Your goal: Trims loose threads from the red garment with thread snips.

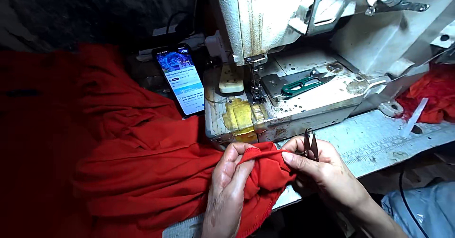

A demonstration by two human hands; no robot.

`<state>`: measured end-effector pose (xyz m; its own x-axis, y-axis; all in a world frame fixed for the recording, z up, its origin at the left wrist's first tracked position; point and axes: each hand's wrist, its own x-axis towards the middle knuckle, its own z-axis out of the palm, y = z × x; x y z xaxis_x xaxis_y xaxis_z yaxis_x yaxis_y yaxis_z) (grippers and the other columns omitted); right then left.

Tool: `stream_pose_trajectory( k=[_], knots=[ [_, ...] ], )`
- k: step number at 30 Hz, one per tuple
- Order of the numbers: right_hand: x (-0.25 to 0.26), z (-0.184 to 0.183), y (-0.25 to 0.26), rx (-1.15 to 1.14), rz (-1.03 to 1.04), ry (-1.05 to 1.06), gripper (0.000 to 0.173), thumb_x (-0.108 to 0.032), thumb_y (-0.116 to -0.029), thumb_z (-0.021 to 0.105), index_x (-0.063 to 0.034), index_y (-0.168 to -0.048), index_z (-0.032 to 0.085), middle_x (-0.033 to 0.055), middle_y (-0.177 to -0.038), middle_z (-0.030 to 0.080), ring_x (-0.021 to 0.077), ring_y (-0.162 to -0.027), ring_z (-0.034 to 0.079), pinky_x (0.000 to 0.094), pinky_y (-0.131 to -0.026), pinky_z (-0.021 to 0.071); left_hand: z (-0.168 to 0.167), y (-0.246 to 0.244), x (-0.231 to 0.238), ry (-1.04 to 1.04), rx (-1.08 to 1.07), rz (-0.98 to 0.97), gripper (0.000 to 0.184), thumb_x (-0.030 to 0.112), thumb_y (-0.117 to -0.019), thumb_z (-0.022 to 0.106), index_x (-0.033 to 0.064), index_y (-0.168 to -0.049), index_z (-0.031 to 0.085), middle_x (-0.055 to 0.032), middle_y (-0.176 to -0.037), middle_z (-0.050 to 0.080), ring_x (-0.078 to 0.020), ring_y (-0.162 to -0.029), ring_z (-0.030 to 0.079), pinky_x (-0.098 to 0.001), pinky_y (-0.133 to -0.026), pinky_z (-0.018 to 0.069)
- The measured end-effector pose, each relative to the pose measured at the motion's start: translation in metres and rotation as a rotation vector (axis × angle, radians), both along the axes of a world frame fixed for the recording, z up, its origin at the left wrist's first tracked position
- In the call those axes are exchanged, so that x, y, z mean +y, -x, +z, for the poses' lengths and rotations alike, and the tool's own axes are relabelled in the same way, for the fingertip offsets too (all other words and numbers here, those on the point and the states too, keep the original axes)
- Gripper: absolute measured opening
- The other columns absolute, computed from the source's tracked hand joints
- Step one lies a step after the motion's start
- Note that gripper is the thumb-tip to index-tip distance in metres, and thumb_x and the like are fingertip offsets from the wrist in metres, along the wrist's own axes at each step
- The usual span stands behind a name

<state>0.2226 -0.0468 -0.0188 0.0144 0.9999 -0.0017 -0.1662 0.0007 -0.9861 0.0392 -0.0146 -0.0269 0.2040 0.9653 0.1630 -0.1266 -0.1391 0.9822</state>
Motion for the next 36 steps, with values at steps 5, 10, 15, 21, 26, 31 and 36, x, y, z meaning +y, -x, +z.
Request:
stream_pose_trajectory(
  k=[5, 10, 15, 21, 26, 31, 36],
  knots=[
    [-0.003, 0.000, 0.004, 0.040, 0.039, -0.016, 0.014, -0.006, -0.0969, 0.059, -0.0069, -0.087, 0.068, 0.0012, -0.059, 0.058, 0.0005, -0.046, 0.048, 0.0141, -0.043, 0.0387, -0.008, 0.005, -0.004, -0.046, -0.069, -0.114, 0.029, 0.012, -0.0840, 0.072, 0.0107, -0.113, 0.067, -0.0062, -0.098, 0.071, -0.0123, -0.089, 0.070, -0.0264, -0.077, 0.0591],
    [-0.005, -0.003, 0.005, -0.296, -0.040, -0.308, 0.002, -0.007, -0.0895, 0.071, -0.0078, -0.088, 0.073, -0.0014, -0.071, 0.065, 0.0037, -0.058, 0.058, 0.0169, -0.050, 0.0474, -0.009, 0.000, -0.007, -0.040, -0.107, -0.075, 0.035, 0.003, -0.0824, 0.073, 0.0084, -0.116, 0.066, -0.0103, -0.098, 0.072, -0.0155, -0.089, 0.072, -0.0269, -0.076, 0.0610],
    [-0.009, -0.005, 0.011, -0.688, -0.176, -0.632, 0.006, -0.006, -0.0809, 0.066, -0.0093, -0.080, 0.070, -0.0069, -0.070, 0.058, -0.0016, -0.061, 0.052, 0.0147, -0.052, 0.0428, -0.013, 0.002, -0.007, -0.067, -0.077, -0.131, 0.041, 0.001, -0.0824, 0.074, 0.0109, -0.121, 0.064, -0.0097, -0.100, 0.073, -0.0164, -0.086, 0.073, -0.0280, -0.074, 0.0624],
    [-0.002, -0.021, 0.007, -0.843, -0.247, -0.686, 0.008, -0.010, -0.0851, 0.063, -0.0088, -0.082, 0.071, -0.0037, -0.071, 0.061, 0.0028, -0.063, 0.057, 0.0196, -0.054, 0.0470, -0.017, 0.002, -0.008, -0.060, -0.088, -0.131, 0.044, -0.005, -0.0799, 0.074, 0.0082, -0.119, 0.058, -0.0101, -0.091, 0.072, -0.0167, -0.083, 0.073, -0.0285, -0.074, 0.0618],
    [0.006, -0.018, 0.010, -0.668, -0.242, -0.622, 0.006, -0.003, -0.0841, 0.066, -0.0070, -0.084, 0.071, -0.0034, -0.076, 0.063, 0.0009, -0.068, 0.058, 0.0150, -0.059, 0.0486, -0.013, 0.006, -0.008, -0.019, -0.074, -0.134, 0.047, -0.001, -0.0814, 0.074, 0.0093, -0.124, 0.057, -0.0107, -0.097, 0.073, -0.0167, -0.089, 0.073, -0.0276, -0.076, 0.0619],
    [0.008, -0.015, 0.002, -0.816, -0.245, -0.671, 0.009, -0.010, -0.0855, 0.064, -0.0109, -0.087, 0.073, -0.0063, -0.077, 0.059, 0.0016, -0.067, 0.055, 0.0198, -0.056, 0.0450, -0.012, 0.008, -0.004, -0.042, 0.023, -0.138, 0.039, 0.009, -0.0825, 0.070, 0.0129, -0.121, 0.062, -0.0072, -0.091, 0.073, -0.0134, -0.082, 0.071, -0.0235, -0.069, 0.0588],
    [0.008, -0.016, 0.003, -0.857, -0.334, -0.757, 0.011, -0.010, -0.0872, 0.064, -0.0079, -0.092, 0.073, -0.0021, -0.082, 0.062, 0.0034, -0.070, 0.058, 0.0196, -0.055, 0.0453, -0.013, 0.009, -0.004, -0.070, 0.038, -0.168, 0.040, 0.013, -0.0828, 0.072, 0.0136, -0.122, 0.063, -0.0063, -0.093, 0.073, -0.0132, -0.083, 0.071, -0.0240, -0.071, 0.0588]
  ],
)
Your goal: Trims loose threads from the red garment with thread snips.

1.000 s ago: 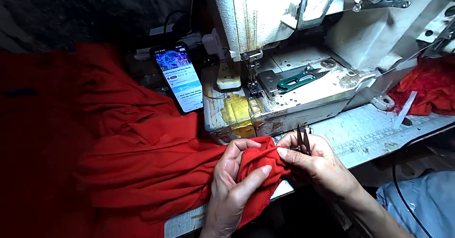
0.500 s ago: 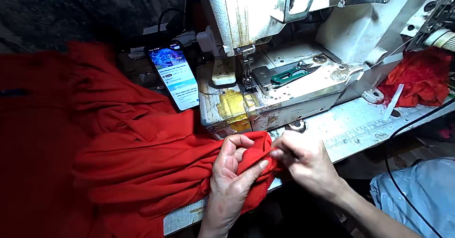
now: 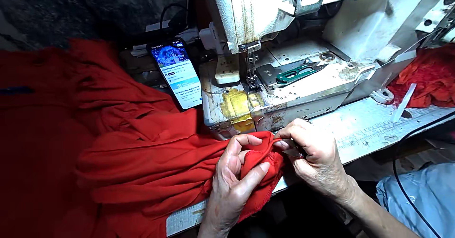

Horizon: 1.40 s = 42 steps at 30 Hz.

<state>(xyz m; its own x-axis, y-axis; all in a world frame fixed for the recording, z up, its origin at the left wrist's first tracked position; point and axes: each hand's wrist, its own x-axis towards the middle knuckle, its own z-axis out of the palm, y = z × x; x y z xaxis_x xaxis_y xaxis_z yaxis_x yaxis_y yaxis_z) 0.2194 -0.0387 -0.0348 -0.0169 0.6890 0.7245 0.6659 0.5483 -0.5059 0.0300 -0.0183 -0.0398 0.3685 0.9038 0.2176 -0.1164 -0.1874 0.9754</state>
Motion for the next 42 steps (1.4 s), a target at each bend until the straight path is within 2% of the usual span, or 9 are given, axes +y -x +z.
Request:
stream_pose_trajectory(
  k=[5, 13, 18, 22, 29, 34, 36, 39, 42],
  knots=[
    [-0.013, 0.000, 0.008, 0.017, -0.053, -0.065, 0.008, -0.011, -0.0869, 0.064, -0.0061, -0.092, 0.066, -0.0026, -0.070, 0.058, 0.0027, -0.057, 0.051, 0.0185, -0.049, 0.0409, 0.000, -0.012, -0.005, -0.159, 0.037, 0.145, 0.045, 0.003, -0.0763, 0.079, 0.0100, -0.119, 0.065, -0.0036, -0.088, 0.074, -0.0136, -0.079, 0.072, -0.0256, -0.070, 0.0618],
    [-0.042, -0.033, 0.017, 0.137, 0.136, -0.088, 0.031, -0.037, -0.0982, 0.069, -0.0071, -0.104, 0.070, 0.0070, -0.093, 0.069, 0.0070, -0.083, 0.065, 0.0187, -0.071, 0.0536, -0.008, -0.019, -0.013, -0.434, 0.034, 0.316, 0.034, 0.001, -0.0829, 0.071, 0.0058, -0.116, 0.065, 0.0014, -0.095, 0.075, -0.0084, -0.087, 0.073, -0.0232, -0.079, 0.0622],
    [-0.042, -0.018, 0.015, 0.487, 0.093, 0.050, 0.011, -0.017, -0.0995, 0.063, -0.0077, -0.101, 0.069, -0.0013, -0.093, 0.070, -0.0013, -0.073, 0.063, 0.0126, -0.063, 0.0544, -0.009, -0.011, -0.017, -0.488, 0.019, 0.265, 0.036, 0.009, -0.0831, 0.078, 0.0122, -0.115, 0.063, 0.0034, -0.098, 0.074, -0.0069, -0.091, 0.072, -0.0213, -0.084, 0.0602],
    [-0.030, 0.003, 0.005, 0.281, 0.266, 0.121, 0.038, -0.005, -0.0885, 0.067, -0.0055, -0.126, 0.068, 0.0023, -0.125, 0.067, -0.0008, -0.085, 0.062, 0.0139, -0.072, 0.0538, -0.008, -0.003, -0.016, -0.525, 0.062, 0.249, 0.041, 0.011, -0.0784, 0.083, 0.0158, -0.112, 0.060, 0.0065, -0.101, 0.070, -0.0041, -0.093, 0.069, -0.0199, -0.085, 0.0596],
    [-0.010, -0.001, 0.008, 0.200, 0.393, 0.070, 0.011, 0.002, -0.0850, 0.064, 0.0005, -0.090, 0.074, 0.0031, -0.084, 0.066, 0.0040, -0.081, 0.062, 0.0146, -0.071, 0.0518, 0.009, 0.028, -0.015, -0.466, 0.199, -0.088, 0.055, 0.043, -0.0876, 0.074, 0.0137, -0.129, 0.054, 0.0086, -0.119, 0.064, 0.0009, -0.112, 0.059, -0.0204, -0.100, 0.0495],
    [-0.010, -0.004, 0.010, 0.089, 0.375, -0.029, 0.012, 0.001, -0.0873, 0.061, 0.0019, -0.089, 0.073, 0.0067, -0.083, 0.065, 0.0071, -0.079, 0.062, 0.0159, -0.069, 0.0508, -0.003, 0.016, -0.008, -0.377, 0.105, 0.054, 0.010, 0.021, -0.0940, 0.072, 0.0119, -0.097, 0.070, 0.0059, -0.090, 0.072, -0.0006, -0.084, 0.067, -0.0163, -0.076, 0.0568],
    [-0.012, -0.001, 0.005, 0.241, 0.360, 0.004, 0.010, -0.001, -0.0939, 0.061, 0.0009, -0.091, 0.071, 0.0050, -0.085, 0.067, 0.0053, -0.081, 0.063, 0.0158, -0.073, 0.0537, -0.009, 0.017, -0.003, -0.295, 0.003, -0.009, 0.007, 0.021, -0.0948, 0.072, 0.0146, -0.095, 0.072, 0.0062, -0.089, 0.071, -0.0004, -0.085, 0.067, -0.0160, -0.077, 0.0560],
    [-0.011, 0.010, -0.006, 0.667, 0.324, 0.087, 0.010, -0.003, -0.0989, 0.059, -0.0062, -0.099, 0.069, -0.0004, -0.081, 0.065, 0.0004, -0.054, 0.053, 0.0144, -0.047, 0.0484, -0.009, 0.018, -0.004, -0.175, -0.079, -0.018, 0.007, 0.020, -0.0938, 0.073, 0.0128, -0.093, 0.072, 0.0037, -0.083, 0.068, -0.0012, -0.074, 0.064, -0.0165, -0.067, 0.0545],
    [-0.010, 0.016, -0.008, 0.721, 0.336, 0.152, 0.009, -0.003, -0.0990, 0.058, -0.0074, -0.099, 0.067, 0.0007, -0.077, 0.062, 0.0021, -0.048, 0.049, 0.0155, -0.042, 0.0463, -0.007, 0.021, -0.002, -0.154, -0.070, -0.057, 0.009, 0.021, -0.0960, 0.071, 0.0119, -0.099, 0.072, 0.0030, -0.091, 0.070, -0.0019, -0.080, 0.065, -0.0176, -0.072, 0.0557]
  ],
)
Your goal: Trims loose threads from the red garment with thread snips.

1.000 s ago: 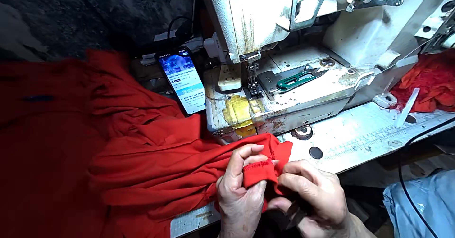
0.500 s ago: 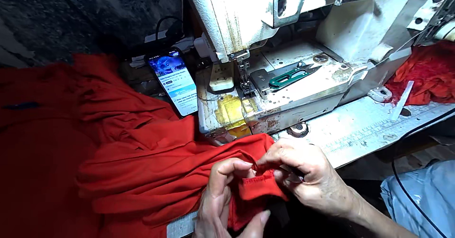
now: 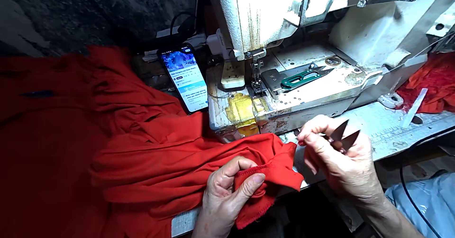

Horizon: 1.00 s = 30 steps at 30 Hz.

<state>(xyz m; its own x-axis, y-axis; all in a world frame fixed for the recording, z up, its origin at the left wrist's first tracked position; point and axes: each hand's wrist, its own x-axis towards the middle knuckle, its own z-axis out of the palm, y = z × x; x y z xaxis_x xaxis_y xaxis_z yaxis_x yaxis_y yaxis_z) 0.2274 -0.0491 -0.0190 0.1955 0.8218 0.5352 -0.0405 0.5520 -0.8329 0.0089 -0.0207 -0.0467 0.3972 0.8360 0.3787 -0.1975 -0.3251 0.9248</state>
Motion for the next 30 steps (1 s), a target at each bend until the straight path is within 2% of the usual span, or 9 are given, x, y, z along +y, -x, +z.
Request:
stream_pose_trajectory(
  k=[3, 5, 10, 13, 16, 20, 24, 27, 30],
  knots=[
    [-0.001, -0.006, 0.000, -0.077, -0.048, 0.008, 0.011, -0.004, -0.0955, 0.063, -0.0065, -0.095, 0.073, 0.0012, -0.084, 0.065, 0.0024, -0.051, 0.052, 0.0153, -0.045, 0.0476, 0.000, 0.000, 0.003, -0.015, -0.010, -0.030, 0.011, 0.021, -0.0976, 0.068, 0.0113, -0.101, 0.073, 0.0015, -0.101, 0.070, -0.0043, -0.094, 0.066, -0.0191, -0.082, 0.0551],
    [-0.002, -0.008, -0.001, -0.122, -0.069, 0.002, 0.010, -0.003, -0.0933, 0.065, -0.0065, -0.094, 0.075, 0.0009, -0.086, 0.067, 0.0025, -0.054, 0.055, 0.0149, -0.047, 0.0492, 0.001, 0.002, 0.003, -0.013, -0.025, -0.051, 0.011, 0.018, -0.0974, 0.068, 0.0102, -0.102, 0.074, -0.0005, -0.104, 0.072, -0.0057, -0.097, 0.067, -0.0206, -0.084, 0.0560],
    [0.000, -0.008, 0.002, -0.305, 0.054, -0.001, 0.010, -0.003, -0.0924, 0.068, -0.0021, -0.099, 0.076, 0.0005, -0.088, 0.070, 0.0022, -0.072, 0.063, 0.0141, -0.063, 0.0548, 0.006, 0.001, 0.001, 0.010, -0.043, -0.059, 0.012, 0.010, -0.0935, 0.070, 0.0092, -0.105, 0.075, -0.0004, -0.101, 0.076, -0.0048, -0.093, 0.071, -0.0202, -0.082, 0.0582],
    [0.000, -0.005, 0.006, -0.371, 0.193, 0.025, 0.012, -0.005, -0.0949, 0.065, -0.0001, -0.099, 0.075, 0.0010, -0.089, 0.071, 0.0017, -0.083, 0.066, 0.0146, -0.074, 0.0555, 0.006, 0.001, 0.001, -0.050, 0.015, -0.061, 0.015, 0.010, -0.0936, 0.070, 0.0097, -0.108, 0.075, 0.0020, -0.102, 0.076, -0.0036, -0.094, 0.070, -0.0192, -0.085, 0.0575],
    [-0.001, -0.003, 0.008, -0.329, 0.220, 0.039, 0.010, -0.005, -0.0958, 0.064, -0.0015, -0.089, 0.071, 0.0002, -0.082, 0.066, 0.0002, -0.075, 0.061, 0.0130, -0.068, 0.0516, 0.006, -0.002, -0.002, -0.152, 0.110, -0.010, 0.009, 0.014, -0.0932, 0.072, 0.0109, -0.101, 0.076, 0.0062, -0.098, 0.076, -0.0001, -0.093, 0.069, -0.0170, -0.085, 0.0571],
    [-0.003, 0.013, -0.005, -0.100, 0.106, 0.086, 0.006, -0.007, -0.0965, 0.064, -0.0089, -0.094, 0.069, -0.0012, -0.072, 0.061, -0.0003, -0.051, 0.050, 0.0126, -0.045, 0.0439, 0.007, -0.005, -0.005, -0.165, 0.119, 0.030, 0.008, 0.011, -0.0923, 0.073, 0.0075, -0.099, 0.075, 0.0037, -0.096, 0.076, -0.0012, -0.091, 0.070, -0.0177, -0.084, 0.0579],
    [-0.006, 0.017, -0.006, -0.231, 0.074, 0.048, 0.005, -0.006, -0.0958, 0.065, -0.0077, -0.093, 0.068, -0.0015, -0.076, 0.061, 0.0013, -0.055, 0.052, 0.0130, -0.048, 0.0454, 0.023, -0.004, -0.005, -0.271, 0.257, 0.046, 0.028, 0.017, -0.0899, 0.077, 0.0029, -0.113, 0.074, -0.0023, -0.105, 0.076, -0.0089, -0.098, 0.069, -0.0253, -0.089, 0.0579],
    [-0.012, 0.020, -0.002, -0.181, 0.094, 0.065, 0.006, -0.008, -0.0981, 0.063, -0.0082, -0.095, 0.068, -0.0019, -0.069, 0.059, 0.0003, -0.052, 0.050, 0.0127, -0.048, 0.0430, 0.042, -0.003, -0.002, -0.429, 0.482, 0.163, 0.030, 0.031, -0.0900, 0.075, 0.0132, -0.114, 0.079, 0.0051, -0.107, 0.074, -0.0055, -0.104, 0.063, -0.0250, -0.091, 0.0509],
    [-0.018, 0.028, 0.003, -0.109, 0.140, 0.052, 0.007, -0.007, -0.0995, 0.061, -0.0066, -0.096, 0.068, -0.0008, -0.068, 0.060, -0.0002, -0.052, 0.050, 0.0126, -0.049, 0.0436, 0.053, -0.012, 0.003, -0.520, 0.580, 0.105, 0.025, 0.039, -0.0916, 0.072, 0.0208, -0.105, 0.081, 0.0133, -0.097, 0.070, 0.0001, -0.099, 0.059, -0.0209, -0.086, 0.0473]
  ],
)
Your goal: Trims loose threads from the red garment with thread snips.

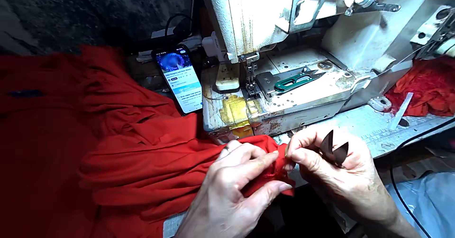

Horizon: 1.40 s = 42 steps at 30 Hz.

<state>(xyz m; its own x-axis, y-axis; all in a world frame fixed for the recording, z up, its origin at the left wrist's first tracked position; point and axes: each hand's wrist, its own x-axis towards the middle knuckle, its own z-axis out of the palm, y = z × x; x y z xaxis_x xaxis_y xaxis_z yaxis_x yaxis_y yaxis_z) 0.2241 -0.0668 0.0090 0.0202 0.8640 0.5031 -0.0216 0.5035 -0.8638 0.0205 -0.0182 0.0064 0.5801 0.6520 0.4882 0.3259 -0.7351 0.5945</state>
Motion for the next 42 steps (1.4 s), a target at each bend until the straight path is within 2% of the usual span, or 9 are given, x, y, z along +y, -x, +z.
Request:
stream_pose_trajectory(
  k=[5, 9, 11, 14, 18, 25, 30, 37, 42],
  knots=[
    [-0.013, -0.002, 0.010, 0.131, 0.113, 0.017, 0.005, -0.006, -0.0978, 0.064, -0.0031, -0.096, 0.068, 0.0004, -0.080, 0.066, -0.0017, -0.063, 0.057, 0.0131, -0.058, 0.0499, -0.004, -0.016, -0.001, -0.107, -0.057, -0.063, 0.020, 0.012, -0.0901, 0.061, 0.0107, -0.073, 0.072, 0.0050, -0.078, 0.067, -0.0001, -0.080, 0.060, -0.0149, -0.073, 0.0484],
    [-0.022, -0.026, 0.005, -0.191, -0.184, -0.072, 0.026, -0.020, -0.0909, 0.077, -0.0072, -0.112, 0.068, -0.0018, -0.098, 0.069, -0.0065, -0.063, 0.050, 0.0089, -0.054, 0.0421, -0.014, -0.012, -0.005, -0.035, -0.119, 0.021, 0.017, 0.016, -0.0948, 0.066, 0.0095, -0.092, 0.081, 0.0040, -0.090, 0.076, 0.0007, -0.086, 0.070, -0.0141, -0.079, 0.0570],
    [-0.023, -0.043, 0.007, -0.359, -0.305, -0.086, 0.033, -0.029, -0.0881, 0.080, -0.0059, -0.108, 0.067, 0.0015, -0.097, 0.068, -0.0030, -0.069, 0.055, 0.0106, -0.059, 0.0462, -0.016, -0.012, -0.009, 0.007, -0.143, 0.026, 0.015, 0.016, -0.0948, 0.068, 0.0080, -0.095, 0.081, 0.0023, -0.092, 0.077, -0.0008, -0.088, 0.071, -0.0151, -0.081, 0.0584],
    [-0.021, -0.064, 0.012, -0.411, -0.364, -0.153, 0.007, -0.010, -0.0857, 0.067, -0.0031, -0.089, 0.067, 0.0043, -0.082, 0.066, 0.0027, -0.073, 0.060, 0.0127, -0.064, 0.0488, -0.017, -0.013, -0.012, 0.015, -0.181, 0.054, 0.013, 0.016, -0.0946, 0.070, 0.0088, -0.094, 0.081, 0.0007, -0.096, 0.077, -0.0048, -0.092, 0.072, -0.0189, -0.084, 0.0594],
    [-0.018, -0.066, 0.008, -0.513, -0.427, -0.219, 0.005, -0.007, -0.0868, 0.062, -0.0059, -0.084, 0.067, 0.0026, -0.081, 0.066, 0.0033, -0.074, 0.062, 0.0140, -0.062, 0.0492, -0.012, -0.003, -0.005, -0.062, -0.208, 0.159, 0.012, 0.018, -0.0930, 0.071, 0.0119, -0.091, 0.081, 0.0026, -0.094, 0.077, -0.0071, -0.093, 0.072, -0.0226, -0.086, 0.0590],
    [-0.038, -0.047, -0.018, -0.618, -0.469, 0.029, 0.044, -0.050, -0.0917, 0.070, -0.0087, -0.106, 0.072, -0.0010, -0.086, 0.062, -0.0023, -0.067, 0.051, 0.0125, -0.057, 0.0424, 0.011, -0.004, -0.004, 0.037, -0.239, 0.094, 0.011, 0.016, -0.0929, 0.070, 0.0111, -0.093, 0.081, 0.0037, -0.092, 0.075, -0.0064, -0.086, 0.071, -0.0204, -0.078, 0.0601],
    [-0.049, -0.017, -0.023, -0.583, -0.155, 0.114, 0.035, -0.028, -0.1003, 0.063, 0.0000, -0.118, 0.071, 0.0077, -0.091, 0.067, 0.0065, -0.076, 0.060, 0.0189, -0.068, 0.0501, 0.026, -0.011, -0.003, 0.002, -0.182, 0.073, 0.012, 0.019, -0.0930, 0.070, 0.0132, -0.092, 0.081, 0.0061, -0.090, 0.074, -0.0052, -0.086, 0.070, -0.0198, -0.076, 0.0592],
    [-0.032, -0.015, -0.003, -0.616, -0.200, 0.029, 0.032, -0.033, -0.1013, 0.059, -0.0054, -0.099, 0.073, -0.0003, -0.070, 0.063, 0.0030, -0.060, 0.055, 0.0201, -0.054, 0.0439, 0.026, -0.019, -0.005, -0.038, -0.151, 0.044, 0.012, 0.019, -0.0923, 0.070, 0.0151, -0.090, 0.081, 0.0083, -0.088, 0.073, -0.0028, -0.085, 0.067, -0.0187, -0.075, 0.0552],
    [-0.021, -0.023, -0.003, -0.577, -0.205, 0.006, 0.026, -0.023, -0.1013, 0.055, -0.0090, -0.090, 0.073, -0.0030, -0.068, 0.063, -0.0003, -0.062, 0.058, 0.0176, -0.055, 0.0453, 0.023, -0.019, -0.010, 0.011, -0.278, -0.050, 0.010, 0.015, -0.0941, 0.071, 0.0117, -0.091, 0.080, 0.0049, -0.088, 0.074, -0.0046, -0.085, 0.068, -0.0199, -0.077, 0.0564]
  ],
)
